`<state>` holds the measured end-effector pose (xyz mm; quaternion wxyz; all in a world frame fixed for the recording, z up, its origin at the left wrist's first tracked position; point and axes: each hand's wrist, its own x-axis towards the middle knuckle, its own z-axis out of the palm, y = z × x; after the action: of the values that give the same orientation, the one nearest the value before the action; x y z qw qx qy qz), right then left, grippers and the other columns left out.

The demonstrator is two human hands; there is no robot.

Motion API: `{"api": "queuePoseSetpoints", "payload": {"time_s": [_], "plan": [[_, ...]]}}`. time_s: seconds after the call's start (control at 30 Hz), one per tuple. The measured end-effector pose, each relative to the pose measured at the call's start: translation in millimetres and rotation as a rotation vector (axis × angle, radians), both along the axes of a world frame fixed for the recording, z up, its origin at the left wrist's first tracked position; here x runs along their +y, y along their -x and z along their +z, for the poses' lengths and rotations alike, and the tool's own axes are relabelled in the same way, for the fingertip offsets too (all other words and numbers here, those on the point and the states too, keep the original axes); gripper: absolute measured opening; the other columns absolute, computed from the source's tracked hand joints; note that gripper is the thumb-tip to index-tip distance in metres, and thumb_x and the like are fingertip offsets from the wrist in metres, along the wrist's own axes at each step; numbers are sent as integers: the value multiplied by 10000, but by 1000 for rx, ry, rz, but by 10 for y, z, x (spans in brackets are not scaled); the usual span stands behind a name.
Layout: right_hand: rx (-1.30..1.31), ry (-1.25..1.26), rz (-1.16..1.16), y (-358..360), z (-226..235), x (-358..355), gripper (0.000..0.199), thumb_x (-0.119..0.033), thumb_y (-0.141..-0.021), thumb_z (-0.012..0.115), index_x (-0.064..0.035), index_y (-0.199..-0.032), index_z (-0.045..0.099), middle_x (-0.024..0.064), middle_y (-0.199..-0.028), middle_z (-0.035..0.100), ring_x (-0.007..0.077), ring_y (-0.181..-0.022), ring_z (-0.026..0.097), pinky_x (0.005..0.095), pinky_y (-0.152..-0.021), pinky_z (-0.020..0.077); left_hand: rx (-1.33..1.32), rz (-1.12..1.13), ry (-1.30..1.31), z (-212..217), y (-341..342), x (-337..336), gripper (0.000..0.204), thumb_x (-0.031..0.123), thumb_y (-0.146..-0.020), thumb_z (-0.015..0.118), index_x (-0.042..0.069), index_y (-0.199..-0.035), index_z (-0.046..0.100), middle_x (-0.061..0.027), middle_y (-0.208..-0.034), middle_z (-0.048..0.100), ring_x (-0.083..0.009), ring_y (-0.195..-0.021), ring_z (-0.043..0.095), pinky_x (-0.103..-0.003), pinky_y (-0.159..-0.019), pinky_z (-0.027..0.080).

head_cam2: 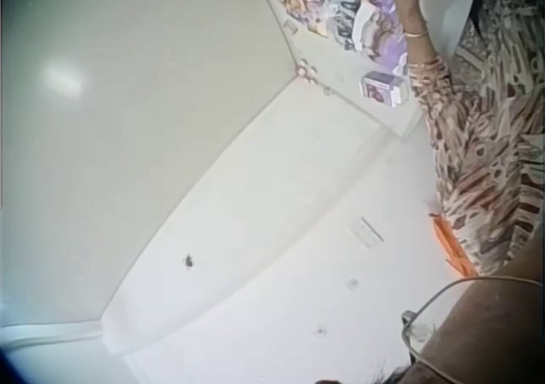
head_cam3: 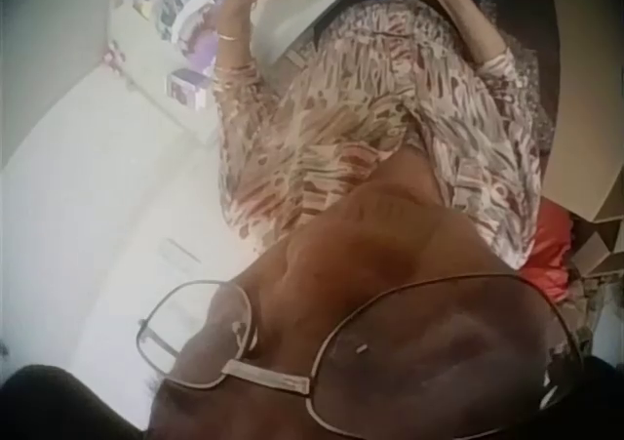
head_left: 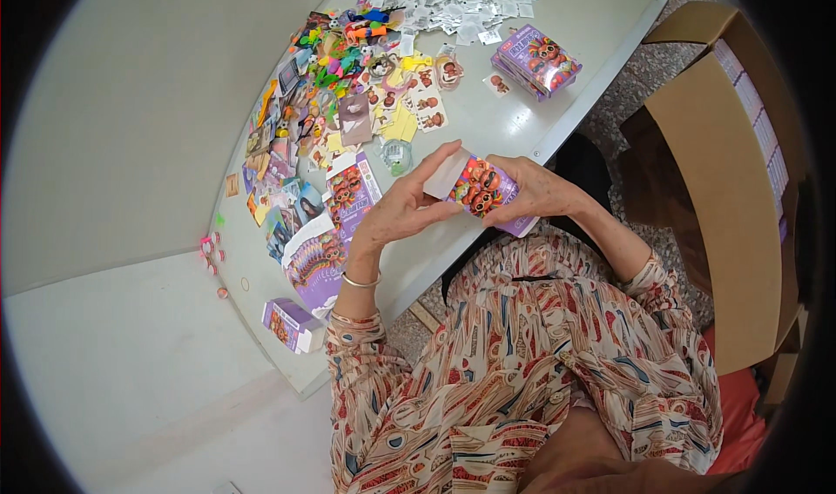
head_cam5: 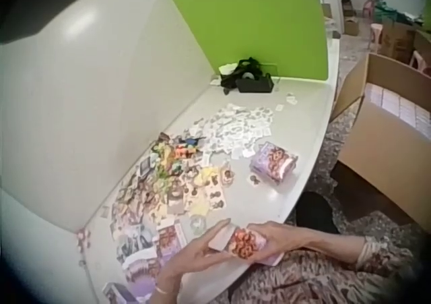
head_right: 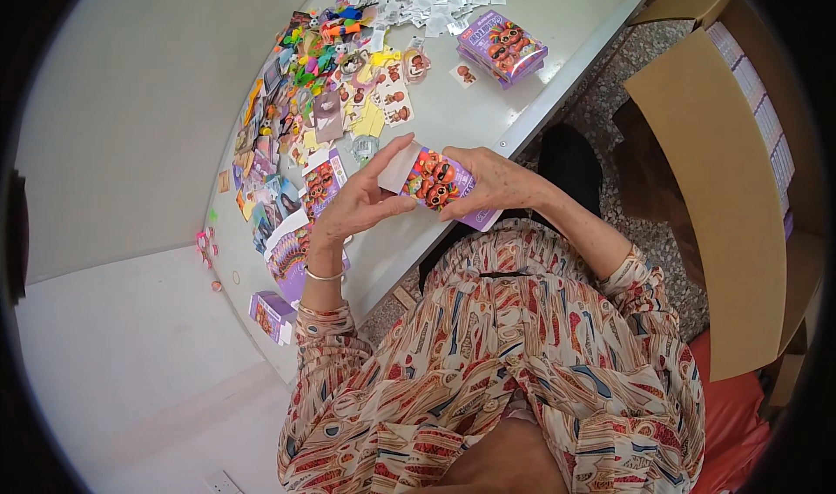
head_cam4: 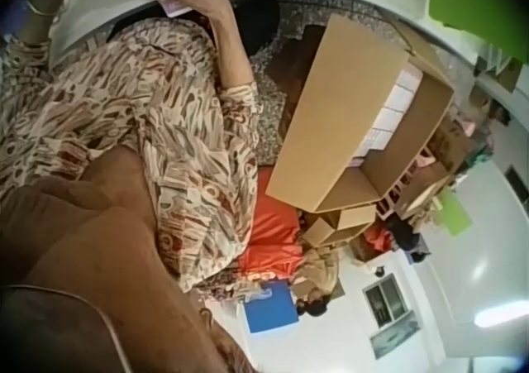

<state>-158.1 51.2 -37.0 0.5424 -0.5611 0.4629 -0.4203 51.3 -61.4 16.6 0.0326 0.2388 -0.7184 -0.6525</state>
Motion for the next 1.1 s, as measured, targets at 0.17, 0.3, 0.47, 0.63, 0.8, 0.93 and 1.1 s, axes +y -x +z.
{"api": "queuePoseSetpoints", "payload": {"time_s": [0.17, 0.3, 0.47, 0.63, 0.8, 0.93, 1.1], "plan": [[9, 8, 21, 32, -66, 13, 527, -275, -650, 828, -8, -1020, 564, 101, -883, 653, 194, -789, 632, 325, -729, 510, -19, 36, 200, -73, -18, 142, 723, 100, -852, 680, 114, -1467, 299, -131, -1447, 416, -212, -1168, 544, -354, -861, 545], [77, -14, 37, 39, -54, -4, 536, -266, -641, 839, -11, -1016, 554, 103, -874, 660, 188, -788, 636, 327, -732, 506, -39, 27, 271, -76, -27, 167, 721, 46, -866, 662, 67, -1472, 272, -118, -1449, 359, -153, -1153, 511, -313, -921, 509], [173, -5, 5, 43, 21, 16, 548, -263, -635, 850, -15, -1010, 537, 118, -849, 670, 197, -770, 644, 330, -723, 499, 59, 85, 201, -110, -24, 188, 694, 81, -846, 682, 103, -1446, 333, -138, -1425, 435, -199, -1158, 538, -352, -876, 536], [187, 31, 21, 32, -5, 36, 566, -291, -653, 841, -24, -1015, 498, 118, -759, 660, 250, -701, 649, 344, -679, 497, 111, 139, 21, -218, -43, 172, 723, 41, -835, 681, 111, -1457, 317, -111, -1450, 395, -176, -1156, 521, -340, -891, 526], [222, 26, 25, 86, 38, 50, 569, -282, -665, 839, -22, -1032, 492, 126, -785, 667, 255, -718, 656, 344, -680, 499, 101, 97, 112, -162, 36, 157, 725, 23, -832, 677, 103, -1456, 318, -114, -1434, 413, -170, -1169, 514, -340, -908, 519], [43, 26, 43, 74, -60, 30, 613, -267, -666, 841, -17, -1115, 506, 137, -912, 664, 255, -835, 656, 327, -758, 502, 93, 90, 180, -212, -8, 262, 757, -66, -834, 644, 54, -1471, 252, -103, -1379, 424, -178, -1162, 519, -308, -925, 492], [72, -5, -12, 36, 58, 77, 803, -265, -668, 841, -42, -1307, 409, 152, -1043, 646, 268, -925, 643, 339, -831, 488, 182, 236, -56, -191, 15, 227, 700, -20, -837, 660, 67, -1446, 327, -103, -1316, 510, -163, -1077, 574, -329, -903, 505]]}}
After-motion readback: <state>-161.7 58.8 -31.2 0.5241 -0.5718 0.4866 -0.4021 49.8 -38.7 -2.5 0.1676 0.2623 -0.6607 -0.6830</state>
